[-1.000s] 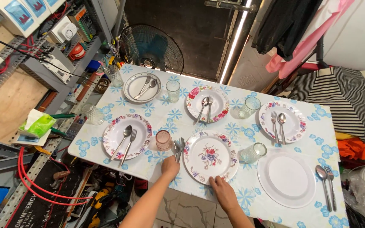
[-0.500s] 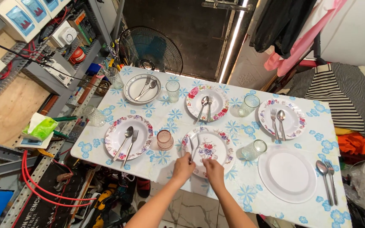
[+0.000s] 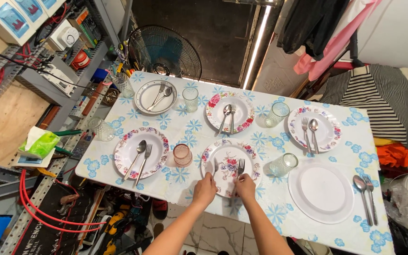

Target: Setting the table by wiping and arranging plates, silverware, and glasses.

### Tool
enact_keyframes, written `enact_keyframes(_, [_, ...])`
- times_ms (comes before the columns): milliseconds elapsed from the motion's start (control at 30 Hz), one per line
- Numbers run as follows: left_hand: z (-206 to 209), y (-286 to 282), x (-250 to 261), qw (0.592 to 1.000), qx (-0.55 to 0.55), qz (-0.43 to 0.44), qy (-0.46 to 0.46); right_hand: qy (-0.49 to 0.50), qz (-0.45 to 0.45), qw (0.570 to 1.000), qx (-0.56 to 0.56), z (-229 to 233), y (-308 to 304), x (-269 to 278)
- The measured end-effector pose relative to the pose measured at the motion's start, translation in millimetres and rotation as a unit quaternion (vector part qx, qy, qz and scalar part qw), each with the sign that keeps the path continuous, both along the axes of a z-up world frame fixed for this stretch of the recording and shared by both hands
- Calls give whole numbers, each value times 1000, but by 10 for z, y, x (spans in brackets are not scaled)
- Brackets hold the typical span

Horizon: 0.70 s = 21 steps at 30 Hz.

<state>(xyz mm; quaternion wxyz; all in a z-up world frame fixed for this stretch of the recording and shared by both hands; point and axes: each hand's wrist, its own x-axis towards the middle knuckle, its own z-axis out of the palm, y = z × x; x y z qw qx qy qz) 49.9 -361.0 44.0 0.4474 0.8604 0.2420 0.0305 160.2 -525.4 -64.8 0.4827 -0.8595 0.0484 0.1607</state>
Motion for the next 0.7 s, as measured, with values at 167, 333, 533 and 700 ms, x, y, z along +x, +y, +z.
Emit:
enact_keyframes(167, [-99, -64, 22, 995, 77, -10, 59, -57, 34, 990, -122, 223, 141, -42])
enact_keyframes(333, [-172, -219, 81, 996, 74, 9, 42, -30, 42, 990, -134, 560, 284, -149])
enact_keyframes(533, [-406, -429, 219, 997, 65, 47, -17, -69, 44, 989, -127, 600, 295, -195])
enact_keyframes(700, [-566, -558, 316, 993, 74, 73, -53, -166, 26, 984, -64, 785, 113, -86])
